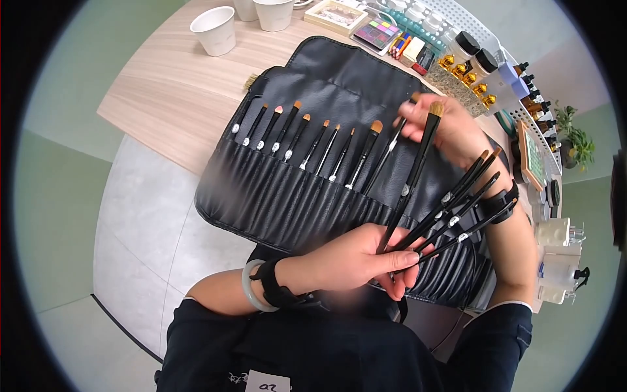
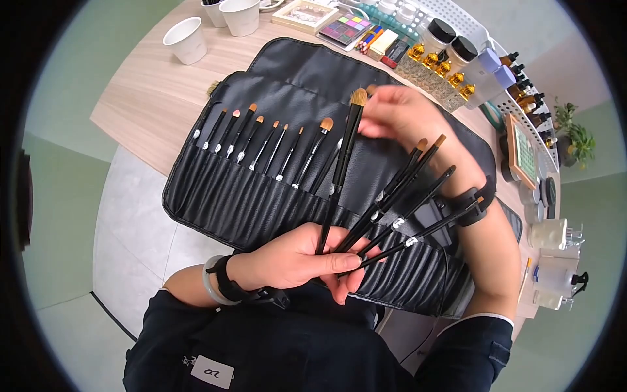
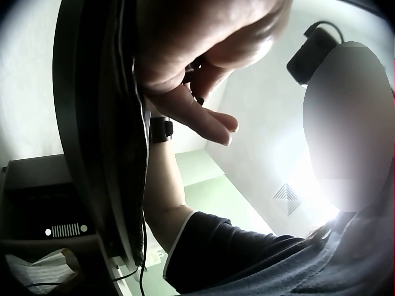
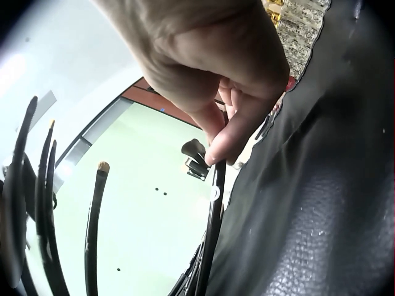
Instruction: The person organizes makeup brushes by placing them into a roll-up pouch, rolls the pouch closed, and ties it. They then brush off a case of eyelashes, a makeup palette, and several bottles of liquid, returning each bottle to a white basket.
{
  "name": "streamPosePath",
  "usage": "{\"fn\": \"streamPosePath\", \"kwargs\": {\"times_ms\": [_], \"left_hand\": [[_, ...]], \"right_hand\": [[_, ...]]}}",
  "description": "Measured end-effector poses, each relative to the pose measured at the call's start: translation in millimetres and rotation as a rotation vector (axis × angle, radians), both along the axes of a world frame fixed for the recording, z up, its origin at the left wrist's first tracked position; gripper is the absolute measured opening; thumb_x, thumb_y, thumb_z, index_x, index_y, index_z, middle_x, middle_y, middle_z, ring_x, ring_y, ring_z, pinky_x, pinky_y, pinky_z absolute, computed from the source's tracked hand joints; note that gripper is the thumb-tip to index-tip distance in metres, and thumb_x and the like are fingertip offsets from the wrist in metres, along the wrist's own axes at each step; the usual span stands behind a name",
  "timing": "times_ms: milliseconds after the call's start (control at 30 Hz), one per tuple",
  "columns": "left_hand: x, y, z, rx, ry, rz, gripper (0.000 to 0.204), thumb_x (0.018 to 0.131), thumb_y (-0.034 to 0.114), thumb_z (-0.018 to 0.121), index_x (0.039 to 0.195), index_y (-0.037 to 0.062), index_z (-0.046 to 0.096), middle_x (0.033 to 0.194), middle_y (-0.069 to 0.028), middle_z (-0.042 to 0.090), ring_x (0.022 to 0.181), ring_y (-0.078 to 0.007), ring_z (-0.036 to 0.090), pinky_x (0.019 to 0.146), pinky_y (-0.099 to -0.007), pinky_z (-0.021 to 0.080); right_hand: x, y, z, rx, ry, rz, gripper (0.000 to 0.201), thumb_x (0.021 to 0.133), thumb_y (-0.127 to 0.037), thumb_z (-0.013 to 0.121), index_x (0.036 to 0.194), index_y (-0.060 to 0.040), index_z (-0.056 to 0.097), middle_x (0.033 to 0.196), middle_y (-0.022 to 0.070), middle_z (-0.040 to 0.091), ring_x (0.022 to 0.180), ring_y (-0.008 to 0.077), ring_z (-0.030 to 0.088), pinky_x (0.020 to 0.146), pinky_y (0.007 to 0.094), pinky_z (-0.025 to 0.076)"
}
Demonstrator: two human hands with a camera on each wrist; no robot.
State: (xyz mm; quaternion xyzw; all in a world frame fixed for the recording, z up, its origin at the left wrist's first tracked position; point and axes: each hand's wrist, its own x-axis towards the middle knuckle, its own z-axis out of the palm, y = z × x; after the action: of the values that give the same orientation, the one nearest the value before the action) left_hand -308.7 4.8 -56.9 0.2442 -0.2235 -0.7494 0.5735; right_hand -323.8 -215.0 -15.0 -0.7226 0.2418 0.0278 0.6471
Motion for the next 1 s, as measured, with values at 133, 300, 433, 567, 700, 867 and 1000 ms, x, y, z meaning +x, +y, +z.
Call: {"fn": "streamPosePath", "kwargs": {"times_ms": [133,300,433,567,700,867,1000], "left_hand": [[0.7,0.5,-0.4,-0.008,0.007,0.003,0.028,0.09,0.017,0.045,0.108,-0.0045,0.045,0.081,-0.0094,0.057,0.065,-0.0151,0.059,0.063,-0.0257,0.05],[-0.9,0.8,1.0,-0.024,-0.023,0.015,0.029,0.091,0.017,0.044,0.112,-0.0035,0.044,0.082,-0.0083,0.057,0.066,-0.0149,0.059,0.063,-0.026,0.05],[-3.7,-0.5,3.1,0.006,-0.055,0.05,0.027,0.091,0.016,0.043,0.111,-0.0031,0.044,0.081,-0.0078,0.056,0.065,-0.0149,0.058,0.061,-0.026,0.051],[-5.9,-1.4,-0.6,0.02,-0.056,0.083,0.027,0.091,0.015,0.043,0.112,-0.0026,0.043,0.081,-0.0072,0.056,0.065,-0.0146,0.058,0.059,-0.026,0.051],[-7.4,-0.1,-0.4,0.032,-0.037,0.113,0.029,0.091,0.015,0.042,0.114,-0.0023,0.042,0.081,-0.007,0.055,0.064,-0.0141,0.057,0.058,-0.0267,0.051],[-9.9,-0.6,-2.2,0.031,-0.053,0.162,0.03,0.091,0.016,0.042,0.115,-0.0018,0.043,0.08,-0.0067,0.055,0.063,-0.0138,0.057,0.058,-0.0262,0.051],[-12.7,-1.2,3.0,0.056,-0.074,0.214,0.029,0.091,0.015,0.043,0.115,-0.0014,0.044,0.078,-0.0056,0.055,0.063,-0.0123,0.057,0.057,-0.0244,0.051]], "right_hand": [[-0.7,30.7,-3.5,0.053,0.163,0.139,0.022,0.078,-0.022,0.064,0.087,-0.0028,0.062,0.076,0.0031,0.063,0.064,0.0057,0.06,0.058,0.0147,0.049],[-1.5,28.1,-1.9,0.026,0.229,0.179,0.02,0.077,-0.023,0.066,0.084,-0.004,0.062,0.074,0.0025,0.064,0.062,0.0055,0.06,0.052,0.0136,0.047],[-1.0,32.4,2.7,-0.024,0.26,0.257,0.02,0.076,-0.024,0.067,0.079,-0.0048,0.064,0.072,0.0019,0.064,0.06,0.0057,0.061,0.05,0.0128,0.047],[-2.7,29.4,5.0,-0.056,0.267,0.304,0.023,0.078,-0.024,0.065,0.083,-0.0022,0.063,0.07,0.0034,0.063,0.06,0.0066,0.061,0.05,0.0134,0.047],[-12.1,14.7,19.4,-0.185,0.168,0.279,0.026,0.081,-0.028,0.061,0.088,-0.0027,0.062,0.076,0.0039,0.063,0.068,0.0094,0.061,0.06,0.0196,0.047],[-35.7,-2.4,49.8,-0.154,-0.018,0.288,0.034,0.087,-0.033,0.05,0.102,-0.0033,0.058,0.087,0.0051,0.063,0.078,0.0094,0.06,0.065,0.0194,0.046],[-51.4,-8.5,58.6,-0.002,-0.174,0.268,0.04,0.088,-0.038,0.047,0.099,-0.0013,0.059,0.087,0.0059,0.062,0.079,0.0118,0.06,0.065,0.0201,0.048]]}}
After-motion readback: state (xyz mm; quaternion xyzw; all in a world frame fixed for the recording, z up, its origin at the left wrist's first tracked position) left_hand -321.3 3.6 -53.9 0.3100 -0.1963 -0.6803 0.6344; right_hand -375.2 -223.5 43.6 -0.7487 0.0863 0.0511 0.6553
